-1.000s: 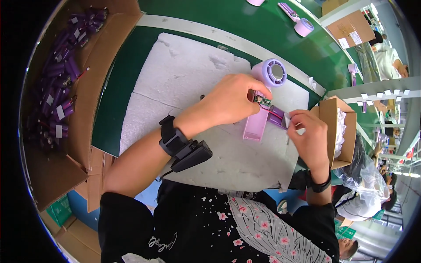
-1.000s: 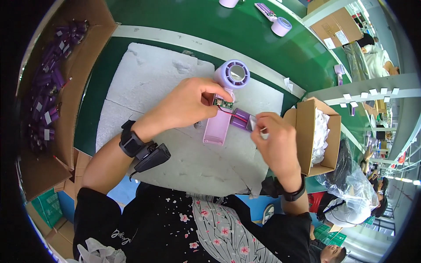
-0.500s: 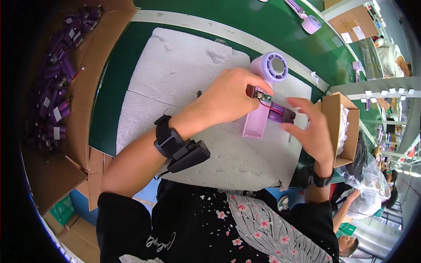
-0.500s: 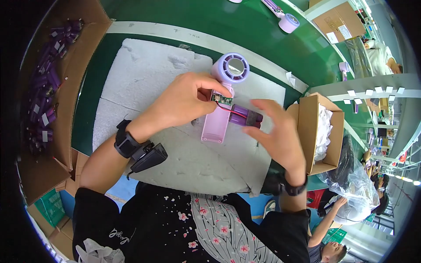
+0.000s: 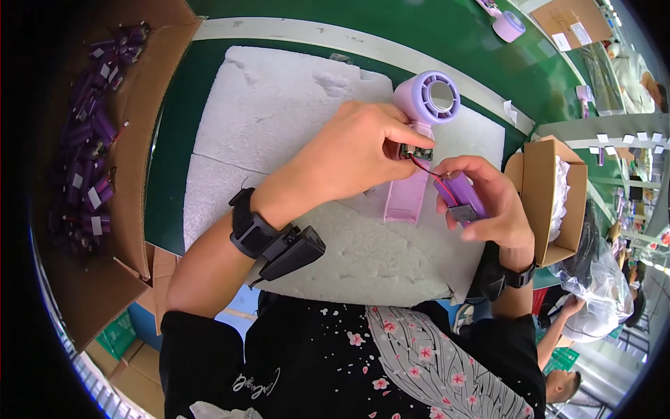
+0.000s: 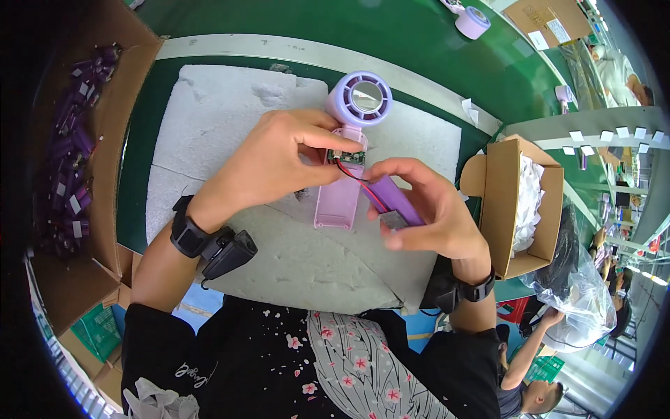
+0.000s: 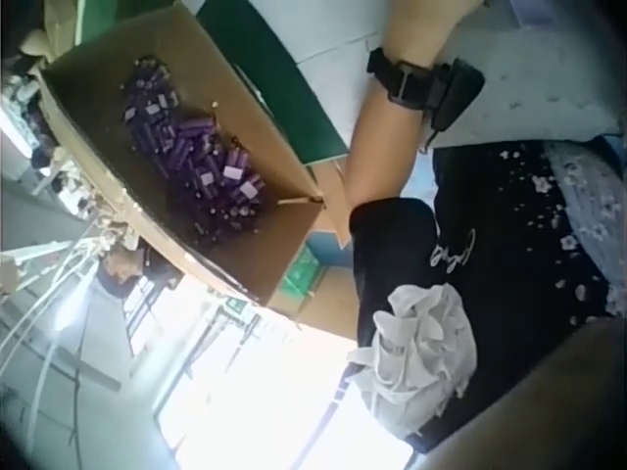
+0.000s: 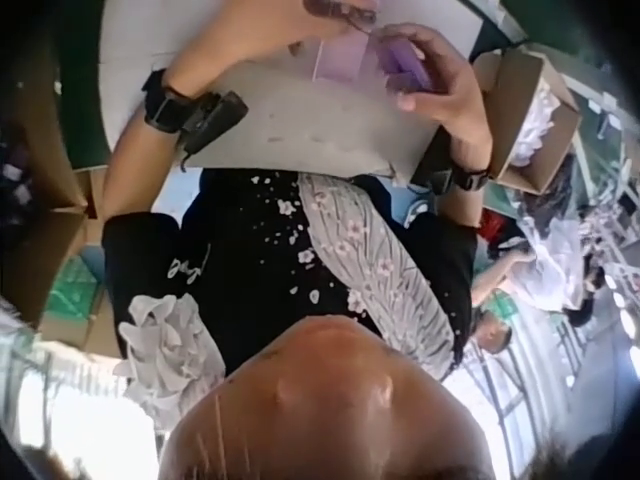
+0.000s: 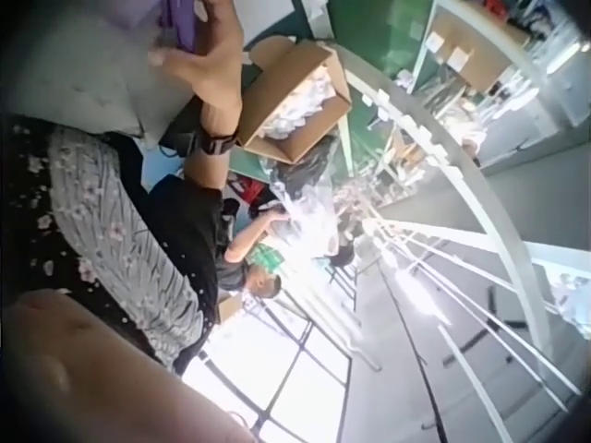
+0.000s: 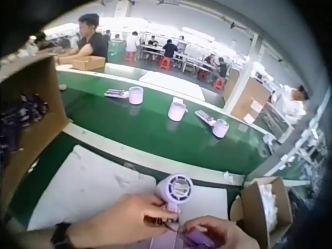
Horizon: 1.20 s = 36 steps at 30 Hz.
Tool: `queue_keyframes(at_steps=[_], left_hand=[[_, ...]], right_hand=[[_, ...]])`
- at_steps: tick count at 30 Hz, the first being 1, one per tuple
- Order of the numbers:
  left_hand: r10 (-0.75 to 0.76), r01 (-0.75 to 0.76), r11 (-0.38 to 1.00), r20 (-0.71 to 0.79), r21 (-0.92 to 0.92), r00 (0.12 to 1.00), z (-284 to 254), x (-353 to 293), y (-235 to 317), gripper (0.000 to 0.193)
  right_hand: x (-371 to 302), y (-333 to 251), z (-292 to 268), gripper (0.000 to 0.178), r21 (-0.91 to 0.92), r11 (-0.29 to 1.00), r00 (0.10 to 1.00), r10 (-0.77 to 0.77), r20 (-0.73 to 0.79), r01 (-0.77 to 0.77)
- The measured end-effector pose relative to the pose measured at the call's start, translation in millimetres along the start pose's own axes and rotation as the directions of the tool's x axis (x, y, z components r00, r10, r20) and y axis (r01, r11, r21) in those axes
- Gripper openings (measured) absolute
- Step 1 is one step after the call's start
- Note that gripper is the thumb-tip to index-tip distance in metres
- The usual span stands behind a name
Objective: The person assembles a handheld fan by connecting a circuit board to a battery pack and inserting them into the housing. They then remove and re-seat the components to ensure a proper fit before picking up a new battery pack from a box.
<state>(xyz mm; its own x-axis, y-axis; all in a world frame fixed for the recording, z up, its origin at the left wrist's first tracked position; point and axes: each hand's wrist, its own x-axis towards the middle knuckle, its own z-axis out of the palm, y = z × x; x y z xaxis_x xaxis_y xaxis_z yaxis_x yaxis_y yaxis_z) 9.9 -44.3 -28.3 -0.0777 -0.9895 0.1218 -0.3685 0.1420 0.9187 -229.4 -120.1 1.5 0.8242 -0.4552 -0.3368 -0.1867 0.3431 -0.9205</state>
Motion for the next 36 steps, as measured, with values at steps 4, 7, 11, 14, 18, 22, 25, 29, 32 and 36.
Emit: queue_keyframes(at_steps=[4, 7, 11, 14, 18, 22, 25, 29, 32, 36], left_hand=[[-0.02, 0.02, 1.0, 0.004, -0.023, 1.0, -1, 1, 2, 0.037], [-0.02, 0.02, 1.0, 0.005, 0.01, 1.0, -1, 1, 5, 0.037], [-0.012, 0.013, 0.999, -0.016, 0.047, 1.0, 0, -1, 8, 0.036], [0.001, 0.002, 0.998, -0.038, 0.064, 0.999, 2, -2, 7, 0.035], [0.046, -0.041, 0.996, -0.058, 0.084, 0.997, 3, -2, 3, 0.033], [0.083, -0.076, 0.991, -0.06, 0.107, 0.995, 2, -1, 3, 0.032], [0.071, -0.067, 0.992, -0.029, 0.105, 0.997, 0, -1, 5, 0.031], [0.161, -0.151, 0.984, -0.102, 0.097, 0.982, 2, -1, 4, 0.022], [0.161, -0.152, 0.976, -0.049, 0.153, 0.986, -1, -2, 11, 0.021], [0.178, -0.182, 0.949, 0.036, 0.257, 0.983, -6, -2, 13, 0.035]], right_hand=[[-6, -4, 1, 0.094, 0.204, 0.979, 0.999, -0.028, 0.046, 0.018], [-9, -3, 3, 0.099, 0.237, 0.971, 1.0, 0.024, 0.015, -0.026], [-8, -4, 2, 0.096, -0.029, 0.996, 0.992, -0.087, 0.091, 0.089], [-6, -10, 14, 0.083, -0.581, 0.74, 0.941, -0.266, 0.208, 0.337], [-5, -8, 32, 0.077, -0.752, 0.58, 0.936, -0.323, 0.142, 0.314], [1, 3, 38, 0.073, -0.768, 0.573, 0.92, -0.388, 0.052, 0.285], [3, 7, 39, 0.075, -0.788, 0.538, 0.9, -0.433, 0.047, 0.3], [4, 7, 45, 0.074, -0.806, 0.513, 0.888, -0.459, 0.033, 0.295], [2, 8, 47, 0.07, -0.818, 0.5, 0.886, -0.464, 0.024, 0.284], [-1, 9, 48, 0.064, -0.843, 0.463, 0.882, -0.47, 0.028, 0.273]])
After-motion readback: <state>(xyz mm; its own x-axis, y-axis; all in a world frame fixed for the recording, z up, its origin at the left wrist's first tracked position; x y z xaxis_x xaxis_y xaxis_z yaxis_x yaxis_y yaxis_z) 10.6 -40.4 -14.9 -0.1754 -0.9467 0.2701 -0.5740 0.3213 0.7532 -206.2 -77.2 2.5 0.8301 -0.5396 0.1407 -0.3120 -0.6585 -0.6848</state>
